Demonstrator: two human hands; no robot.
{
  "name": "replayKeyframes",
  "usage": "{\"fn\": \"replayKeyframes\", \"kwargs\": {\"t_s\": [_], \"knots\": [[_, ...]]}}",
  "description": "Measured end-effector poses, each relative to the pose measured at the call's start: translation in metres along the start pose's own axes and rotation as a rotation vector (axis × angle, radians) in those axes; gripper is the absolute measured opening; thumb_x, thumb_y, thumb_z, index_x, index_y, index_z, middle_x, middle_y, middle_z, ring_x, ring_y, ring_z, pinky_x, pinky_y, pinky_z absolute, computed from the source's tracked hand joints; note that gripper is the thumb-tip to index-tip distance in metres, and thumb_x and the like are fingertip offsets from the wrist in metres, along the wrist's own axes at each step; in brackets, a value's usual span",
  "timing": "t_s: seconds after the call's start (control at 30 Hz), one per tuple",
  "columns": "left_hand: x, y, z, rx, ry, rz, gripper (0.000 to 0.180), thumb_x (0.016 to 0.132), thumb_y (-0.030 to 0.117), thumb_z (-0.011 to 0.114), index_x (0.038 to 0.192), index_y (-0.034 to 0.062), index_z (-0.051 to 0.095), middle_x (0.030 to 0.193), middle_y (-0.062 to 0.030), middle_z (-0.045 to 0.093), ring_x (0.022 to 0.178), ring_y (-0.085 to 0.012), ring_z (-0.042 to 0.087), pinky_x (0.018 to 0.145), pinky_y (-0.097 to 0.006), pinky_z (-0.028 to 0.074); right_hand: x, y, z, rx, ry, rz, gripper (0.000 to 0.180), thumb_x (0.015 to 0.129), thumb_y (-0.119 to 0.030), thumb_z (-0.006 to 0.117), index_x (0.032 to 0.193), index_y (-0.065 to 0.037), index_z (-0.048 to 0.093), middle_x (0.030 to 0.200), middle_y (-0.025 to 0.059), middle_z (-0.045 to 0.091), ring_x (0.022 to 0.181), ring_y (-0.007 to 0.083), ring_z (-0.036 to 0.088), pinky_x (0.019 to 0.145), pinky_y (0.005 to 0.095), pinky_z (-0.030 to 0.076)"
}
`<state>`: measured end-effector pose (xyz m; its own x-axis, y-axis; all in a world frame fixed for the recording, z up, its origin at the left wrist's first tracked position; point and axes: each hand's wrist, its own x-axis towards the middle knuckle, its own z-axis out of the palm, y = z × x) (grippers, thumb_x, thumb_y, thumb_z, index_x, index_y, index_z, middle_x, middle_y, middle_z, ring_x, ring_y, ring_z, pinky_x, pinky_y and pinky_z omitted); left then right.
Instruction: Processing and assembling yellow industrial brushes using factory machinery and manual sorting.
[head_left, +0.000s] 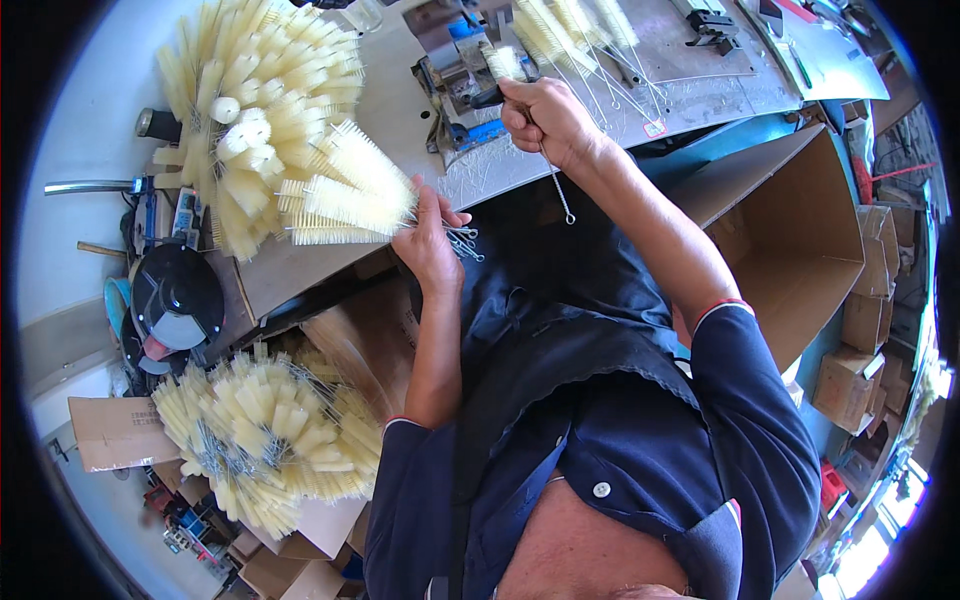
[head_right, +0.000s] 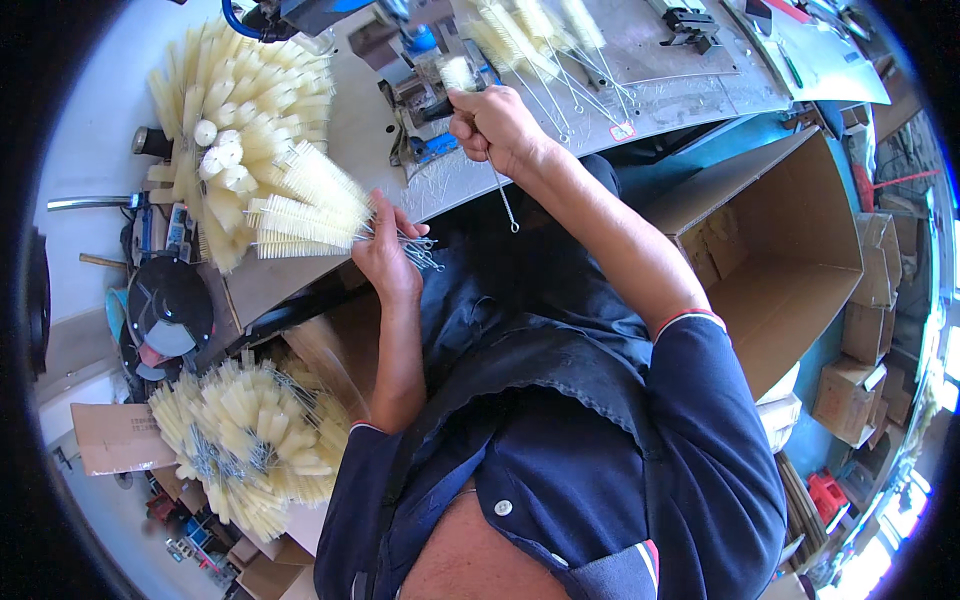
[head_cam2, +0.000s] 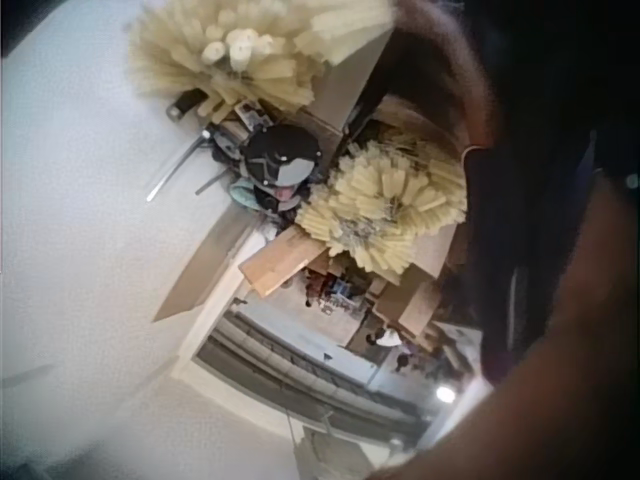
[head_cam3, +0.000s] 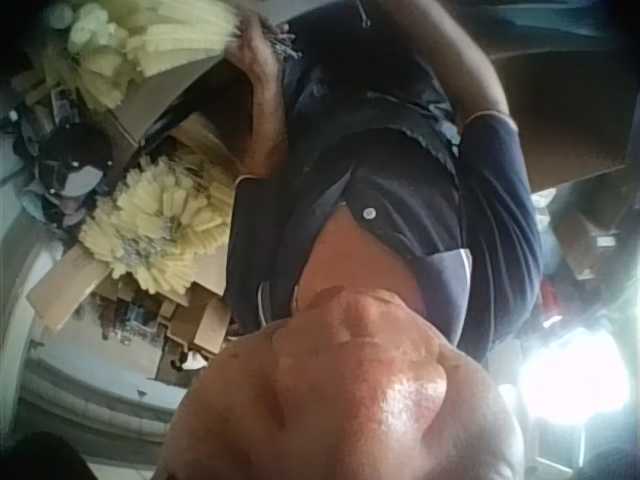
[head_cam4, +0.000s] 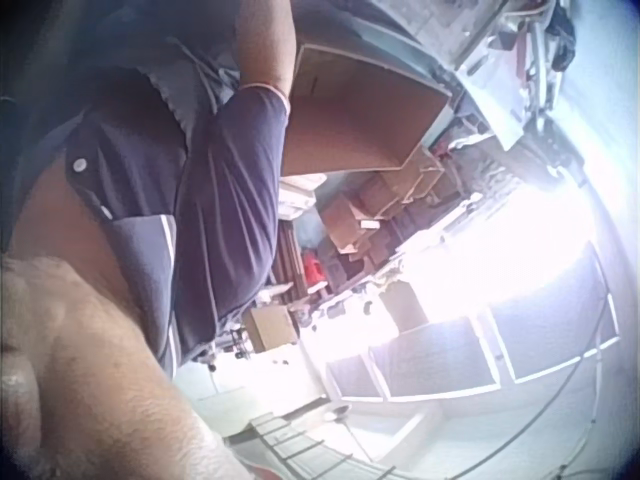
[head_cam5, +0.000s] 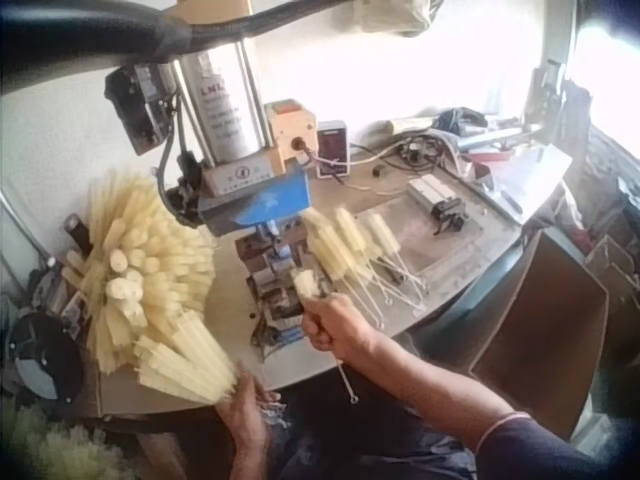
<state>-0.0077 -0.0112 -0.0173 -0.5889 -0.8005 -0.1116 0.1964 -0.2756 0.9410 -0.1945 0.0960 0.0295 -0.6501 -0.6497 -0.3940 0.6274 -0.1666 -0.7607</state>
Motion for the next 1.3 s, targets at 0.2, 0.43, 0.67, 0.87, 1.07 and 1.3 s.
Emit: {"fn": "replayKeyframes", "kwargs": {"t_s": [0.2, 0.43, 0.67, 0.87, 1.07, 1.3], "knots": [[-0.006, 0.0, -0.007, 0.019, -0.013, -0.022, 0.026, 0.1, 0.018, 0.064, 0.114, -0.0041, 0.063, 0.075, -0.0033, 0.056, 0.055, -0.009, 0.05, 0.053, -0.03, 0.056, -0.001, 0.012, 0.006, 0.053, -0.002, -0.023, 0.05, 0.107, -0.03, 0.05, 0.061, -0.009, 0.044, 0.051, 0.0003, 0.039, 0.039, 0.0091, 0.03, 0.038, 0.0268, 0.025], [-0.006, -0.001, -0.011, 0.043, -0.02, -0.045, 0.039, 0.1, 0.014, 0.063, 0.131, -0.0069, 0.054, 0.079, -0.0034, 0.056, 0.058, -0.009, 0.051, 0.054, -0.03, 0.057, -0.001, 0.013, -0.02, 0.301, -0.119, 0.048, 0.05, 0.108, -0.033, 0.046, 0.065, -0.007, 0.044, 0.055, 0.0019, 0.039, 0.04, 0.0095, 0.029, 0.038, 0.0267, 0.026], [-0.006, -0.008, -0.008, 0.058, -0.03, -0.058, 0.041, 0.1, 0.014, 0.063, 0.134, -0.0075, 0.052, 0.079, -0.0039, 0.056, 0.058, -0.0098, 0.052, 0.055, -0.03, 0.057, 0.001, 0.012, -0.02, 0.2, -0.191, 0.007, 0.046, 0.11, -0.035, 0.042, 0.07, -0.01, 0.043, 0.056, -0.0018, 0.038, 0.04, 0.007, 0.027, 0.037, 0.0244, 0.025], [-0.006, -0.005, -0.001, 0.073, -0.026, -0.054, 0.04, 0.1, 0.014, 0.064, 0.133, -0.0067, 0.053, 0.079, -0.0038, 0.056, 0.058, -0.0095, 0.052, 0.055, -0.03, 0.057, 0.004, 0.011, -0.018, 0.271, -0.199, 0.108, 0.044, 0.109, -0.033, 0.044, 0.071, -0.01, 0.043, 0.056, 0.0009, 0.04, 0.041, 0.0087, 0.028, 0.039, 0.026, 0.025], [-0.007, -0.003, -0.003, 0.08, -0.012, -0.065, 0.04, 0.099, 0.014, 0.064, 0.132, -0.0065, 0.054, 0.079, -0.0035, 0.056, 0.058, -0.0091, 0.052, 0.054, -0.029, 0.057, 0.006, 0.021, -0.019, 0.426, -0.273, 0.07, 0.035, 0.11, -0.033, 0.042, 0.083, -0.011, 0.044, 0.058, -0.0005, 0.04, 0.042, 0.0075, 0.029, 0.039, 0.0248, 0.025], [-0.005, -0.005, -0.006, 0.064, -0.039, -0.057, 0.047, 0.1, 0.01, 0.062, 0.138, -0.0122, 0.046, 0.078, -0.0048, 0.057, 0.056, -0.0093, 0.053, 0.055, -0.028, 0.057, 0.003, 0.02, -0.014, 0.39, -0.211, 0.016, 0.032, 0.11, -0.033, 0.042, 0.086, -0.012, 0.044, 0.059, -0.0005, 0.04, 0.043, 0.0081, 0.029, 0.04, 0.0252, 0.026]]}}
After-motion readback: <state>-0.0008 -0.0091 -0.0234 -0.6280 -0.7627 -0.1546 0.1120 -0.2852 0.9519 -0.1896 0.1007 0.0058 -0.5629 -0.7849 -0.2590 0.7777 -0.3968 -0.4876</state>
